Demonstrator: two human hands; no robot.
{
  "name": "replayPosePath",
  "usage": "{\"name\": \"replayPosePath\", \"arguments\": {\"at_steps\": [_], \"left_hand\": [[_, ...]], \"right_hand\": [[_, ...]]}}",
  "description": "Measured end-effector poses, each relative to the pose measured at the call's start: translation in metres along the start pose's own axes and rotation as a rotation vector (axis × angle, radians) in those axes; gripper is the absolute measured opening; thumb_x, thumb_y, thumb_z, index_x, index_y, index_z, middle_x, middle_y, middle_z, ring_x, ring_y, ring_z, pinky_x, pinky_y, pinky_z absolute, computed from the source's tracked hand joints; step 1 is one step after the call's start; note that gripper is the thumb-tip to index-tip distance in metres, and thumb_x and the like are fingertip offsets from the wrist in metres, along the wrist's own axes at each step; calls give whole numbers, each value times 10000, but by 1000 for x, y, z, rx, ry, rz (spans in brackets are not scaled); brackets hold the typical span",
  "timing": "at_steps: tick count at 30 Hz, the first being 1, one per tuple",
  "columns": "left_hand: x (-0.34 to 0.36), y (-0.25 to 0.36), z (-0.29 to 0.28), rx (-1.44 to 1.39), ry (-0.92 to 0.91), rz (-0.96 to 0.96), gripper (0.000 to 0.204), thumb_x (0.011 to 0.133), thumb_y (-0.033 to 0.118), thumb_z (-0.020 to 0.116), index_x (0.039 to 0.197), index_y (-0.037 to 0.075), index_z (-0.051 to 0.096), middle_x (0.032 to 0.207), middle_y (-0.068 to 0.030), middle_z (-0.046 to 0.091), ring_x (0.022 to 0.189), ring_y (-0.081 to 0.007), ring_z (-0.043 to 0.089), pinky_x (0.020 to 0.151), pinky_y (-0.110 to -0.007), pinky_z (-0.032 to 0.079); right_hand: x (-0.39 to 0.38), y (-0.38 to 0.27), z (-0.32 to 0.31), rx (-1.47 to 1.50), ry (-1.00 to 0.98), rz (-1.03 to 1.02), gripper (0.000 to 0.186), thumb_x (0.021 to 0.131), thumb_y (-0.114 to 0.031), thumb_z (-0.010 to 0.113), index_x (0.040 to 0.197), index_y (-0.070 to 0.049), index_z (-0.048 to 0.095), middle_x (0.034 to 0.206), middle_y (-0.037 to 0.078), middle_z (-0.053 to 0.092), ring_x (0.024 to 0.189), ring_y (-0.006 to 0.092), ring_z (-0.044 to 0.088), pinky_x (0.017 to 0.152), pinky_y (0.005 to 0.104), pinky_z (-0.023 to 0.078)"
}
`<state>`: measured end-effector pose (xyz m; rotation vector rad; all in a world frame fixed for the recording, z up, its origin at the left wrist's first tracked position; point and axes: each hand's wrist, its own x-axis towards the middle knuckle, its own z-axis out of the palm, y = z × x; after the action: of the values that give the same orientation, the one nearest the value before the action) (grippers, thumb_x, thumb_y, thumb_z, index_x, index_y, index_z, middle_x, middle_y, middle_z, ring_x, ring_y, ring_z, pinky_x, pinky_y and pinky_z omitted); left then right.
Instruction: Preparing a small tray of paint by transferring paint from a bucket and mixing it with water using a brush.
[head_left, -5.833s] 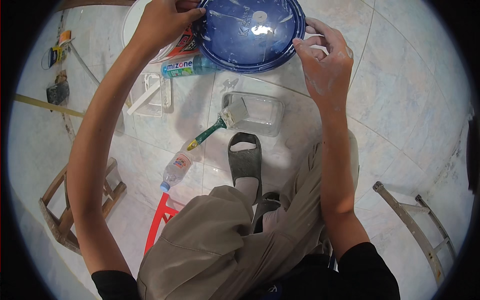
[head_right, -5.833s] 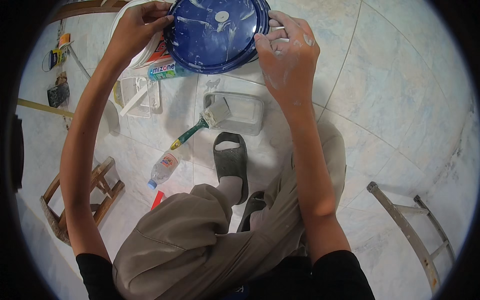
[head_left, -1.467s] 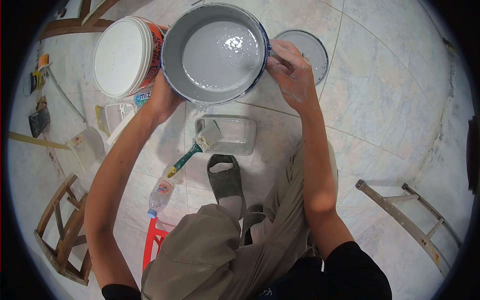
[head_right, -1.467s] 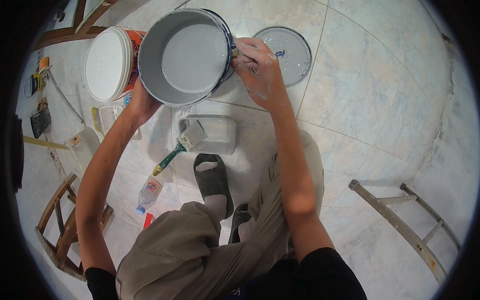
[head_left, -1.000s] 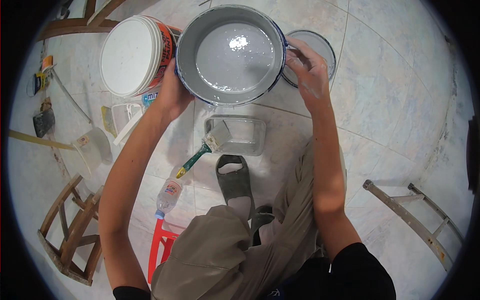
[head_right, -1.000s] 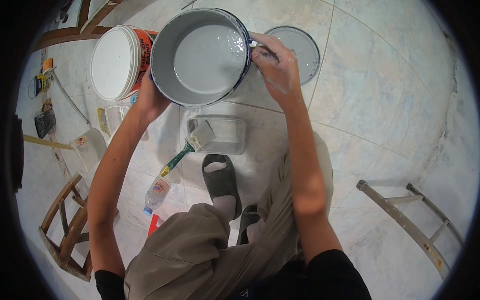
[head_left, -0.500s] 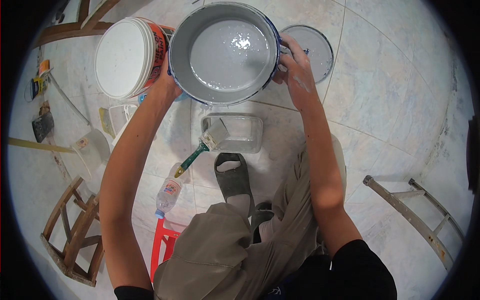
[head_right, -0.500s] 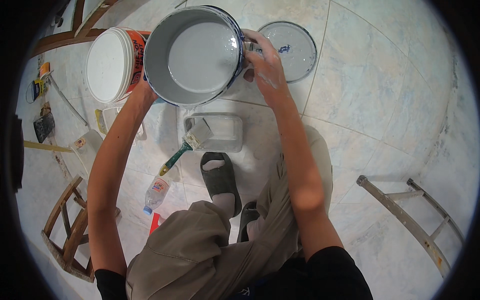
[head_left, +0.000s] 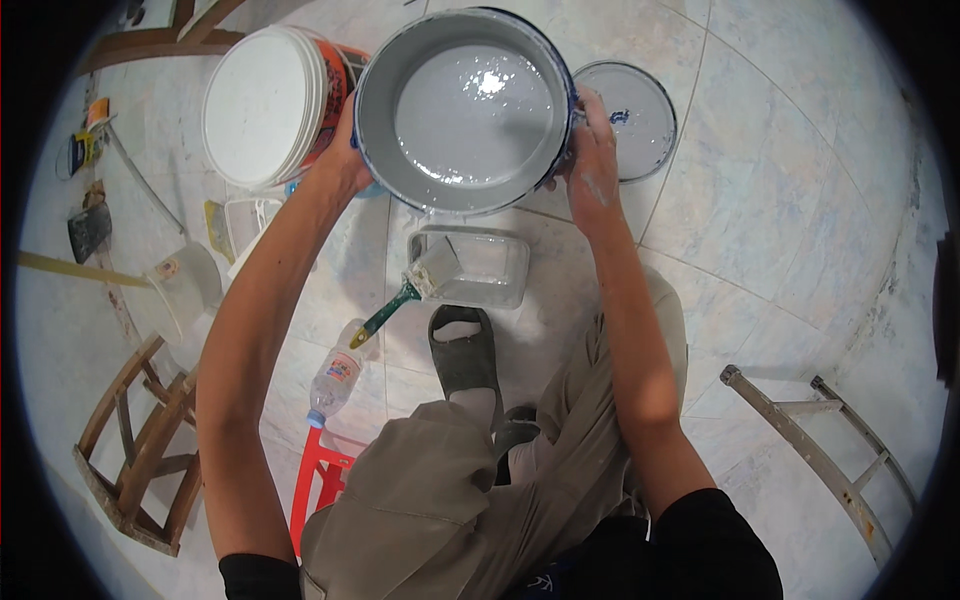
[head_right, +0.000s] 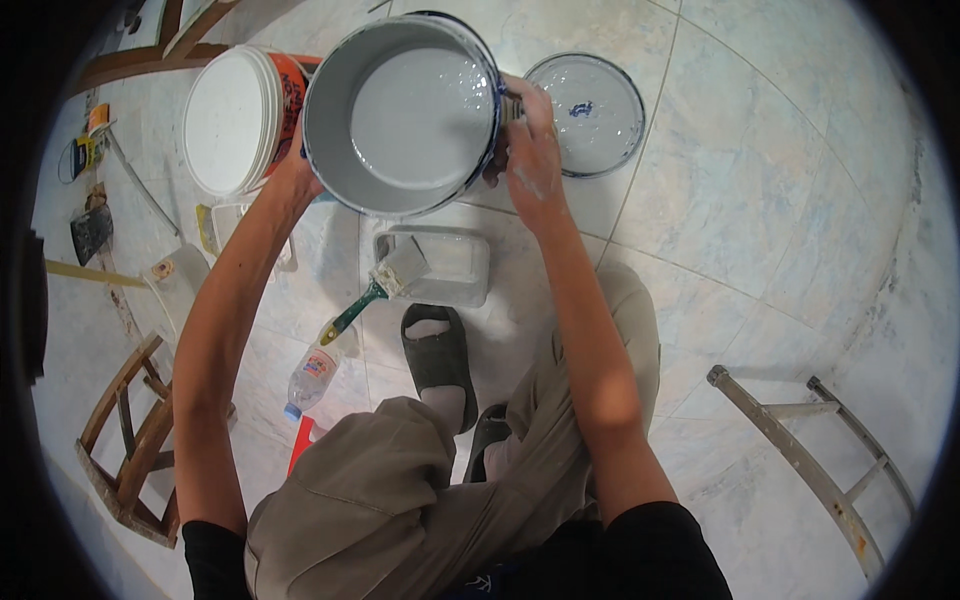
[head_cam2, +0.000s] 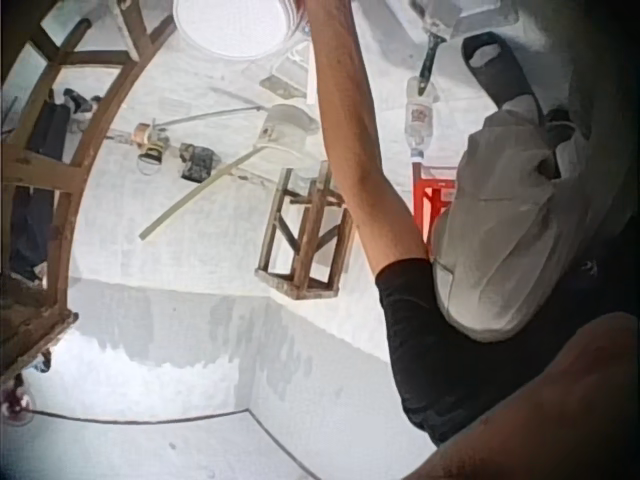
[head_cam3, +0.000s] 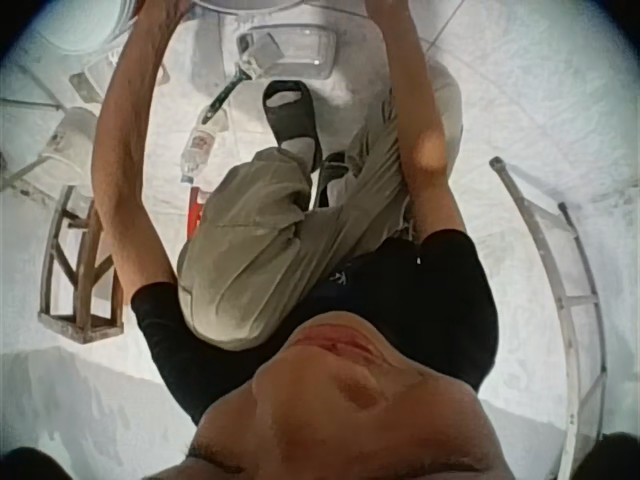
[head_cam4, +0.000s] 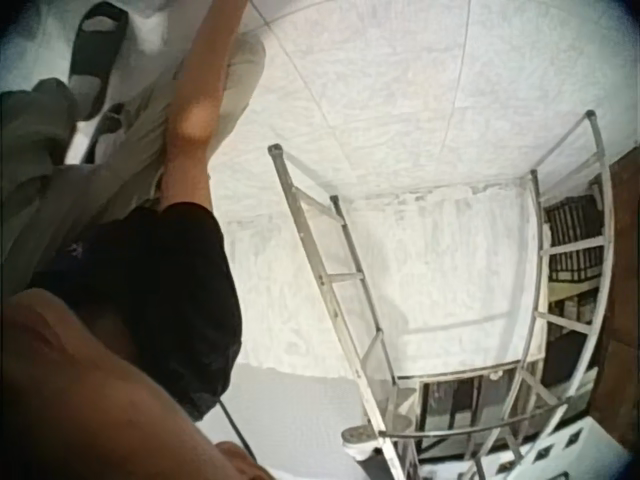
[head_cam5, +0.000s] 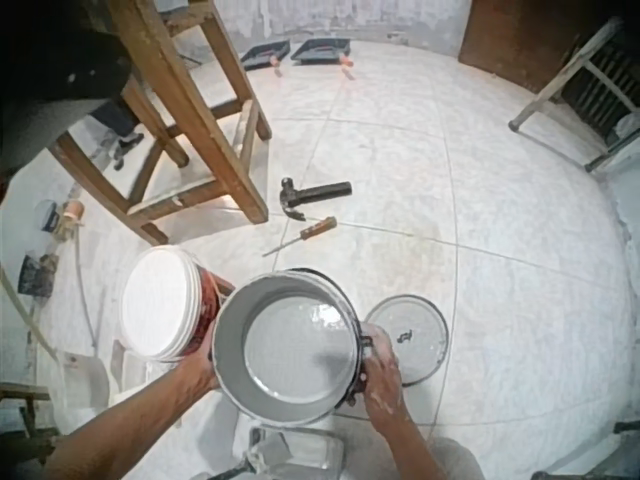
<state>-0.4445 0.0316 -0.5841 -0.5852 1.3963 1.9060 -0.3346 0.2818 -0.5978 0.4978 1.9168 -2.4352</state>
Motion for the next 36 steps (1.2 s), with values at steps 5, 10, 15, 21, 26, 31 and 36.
{"name": "replayPosePath", "arguments": {"at_steps": [5, 10, 15, 21, 26, 31, 36], "left_hand": [[5, 2, -2, -1, 50, -122, 441, 1064, 390, 467, 1326, 64, 606, 1218, -86, 670, 1037, -197, 676, 889, -370, 594], [13, 2, -4, 76, 25, -86, 456, 1053, 402, 502, 1342, 63, 599, 1222, -84, 669, 1049, -192, 669, 891, -360, 589], [5, 9, 2, 222, 71, -104, 468, 1060, 407, 487, 1354, 58, 590, 1237, -79, 670, 1087, -179, 651, 936, -358, 560], [-2, 16, 8, 271, 149, 4, 463, 1070, 404, 465, 1356, 63, 592, 1251, -75, 666, 1088, -176, 650, 935, -331, 548], [-17, 37, 26, 167, 118, 51, 477, 1080, 400, 427, 1377, 64, 591, 1295, -80, 654, 1139, -182, 630, 1007, -327, 501], [-30, 46, 39, 225, -17, 265, 521, 1082, 407, 402, 1424, 47, 559, 1364, -82, 627, 1201, -180, 600, 1066, -318, 452], [-36, 48, 46, 383, -15, 347, 486, 1076, 380, 418, 1382, 51, 604, 1283, -76, 667, 1147, -156, 621, 1040, -294, 462]], "right_hand": [[-6, -2, -2, 25, 85, 59, 265, 996, -112, 393, 1176, -104, 587, 799, -16, 518, 571, 42, 470, 435, 207, 386], [5, -23, -8, 62, 146, 144, 212, 927, 10, 465, 1041, -35, 638, 894, -13, 562, 599, 25, 450, 484, 207, 332], [10, -23, -10, 92, 144, 163, 157, 973, -45, 519, 995, -47, 674, 712, -46, 545, 570, 22, 434, 493, 195, 314], [10, -33, -24, 64, 32, 202, 288, 1020, -172, 447, 1115, -25, 676, 924, -11, 604, 763, 68, 529, 630, 220, 456], [9, -55, -23, -47, -53, -6, 447, 1053, -290, 433, 1225, 54, 663, 1033, 41, 626, 888, 125, 532, 736, 262, 454], [6, -60, -25, -256, -66, -198, 452, 1073, -283, 414, 1244, 54, 662, 1105, 72, 625, 953, 142, 534, 772, 276, 465], [7, -58, -22, -255, 0, -233, 368, 1042, -213, 463, 1145, 39, 711, 1038, 110, 666, 877, 166, 578, 726, 278, 469]]}}
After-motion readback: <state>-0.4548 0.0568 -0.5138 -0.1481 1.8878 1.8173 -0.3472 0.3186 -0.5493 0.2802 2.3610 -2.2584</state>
